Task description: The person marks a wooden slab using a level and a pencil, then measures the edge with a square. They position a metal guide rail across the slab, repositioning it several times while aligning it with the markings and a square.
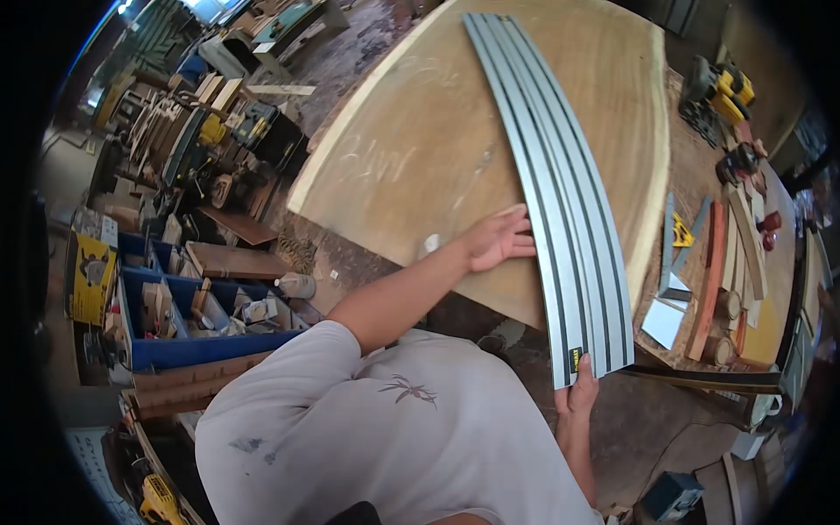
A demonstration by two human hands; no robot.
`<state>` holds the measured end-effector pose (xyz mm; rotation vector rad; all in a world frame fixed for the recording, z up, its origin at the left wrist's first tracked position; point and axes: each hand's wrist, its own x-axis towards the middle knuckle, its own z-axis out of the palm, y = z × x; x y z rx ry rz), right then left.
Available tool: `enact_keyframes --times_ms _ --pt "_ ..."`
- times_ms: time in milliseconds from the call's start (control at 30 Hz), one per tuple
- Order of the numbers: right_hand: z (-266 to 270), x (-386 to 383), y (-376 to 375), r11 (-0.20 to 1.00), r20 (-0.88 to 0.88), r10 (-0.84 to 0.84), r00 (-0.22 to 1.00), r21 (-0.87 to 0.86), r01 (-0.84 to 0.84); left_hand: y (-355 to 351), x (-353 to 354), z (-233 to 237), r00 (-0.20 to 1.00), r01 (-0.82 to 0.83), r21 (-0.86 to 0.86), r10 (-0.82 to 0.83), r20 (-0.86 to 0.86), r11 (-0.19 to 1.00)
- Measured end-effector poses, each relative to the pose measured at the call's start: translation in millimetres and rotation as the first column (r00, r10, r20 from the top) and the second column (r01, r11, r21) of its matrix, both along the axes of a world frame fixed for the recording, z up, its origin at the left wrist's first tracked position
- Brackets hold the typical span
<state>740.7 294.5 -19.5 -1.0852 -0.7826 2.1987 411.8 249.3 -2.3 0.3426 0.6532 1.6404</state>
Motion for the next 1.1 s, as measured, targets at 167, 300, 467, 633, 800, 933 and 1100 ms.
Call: enact_keyframes --times_ms 167,300,467,633,800,933,1100 --pt "-8.5 -2.9 -62.0 0.997 0.023 -0.027 0.999 0.066 0.025 -51.8 -23.4 -0.2 0.996 0.027 -0.154 -0.04 -0.08 0.988" --pt "3.9 -2.3 -121.9 0.99 0.021 0.047 0.999 0.131 -0.05 -120.9 -52.2 -15.9 0.992 -0.044 -0.098 0.032 -0.12 0.994" --pt "-0.7 23.5 -153.1 0.974 0.208 0.101 0.973 0.18 -0.139 -204.8 -157.4 -5.9 0.867 -0.494 0.087 0.497 -0.02 0.865" --pt "-6.0 33.3 -107.8 0.932 0.261 0.128 0.957 0.298 -0.206 -289.5 -208.5 1.9 0.745 -0.662 0.095 0.667 -0.022 0.743" --pt "6.5 36.6 -3.4 0.805 0.443 0.126 0.887 0.477 -0.353 -310.3 -166.9 -17.5 0.82 -0.57 -0.009 0.569 0.054 0.822" --pt "22.3 46.4 67.7 0.784 0.446 0.201 0.872 0.46 -0.416 -293.7 -124.8 -6.6 0.855 -0.511 -0.118 0.518 0.032 0.851" --pt "21.5 37.9 141.0 0.767 0.546 0.155 0.823 0.459 -0.449 -254.0 -102.0 -2.8 0.848 -0.528 -0.176 0.525 -0.071 0.831"
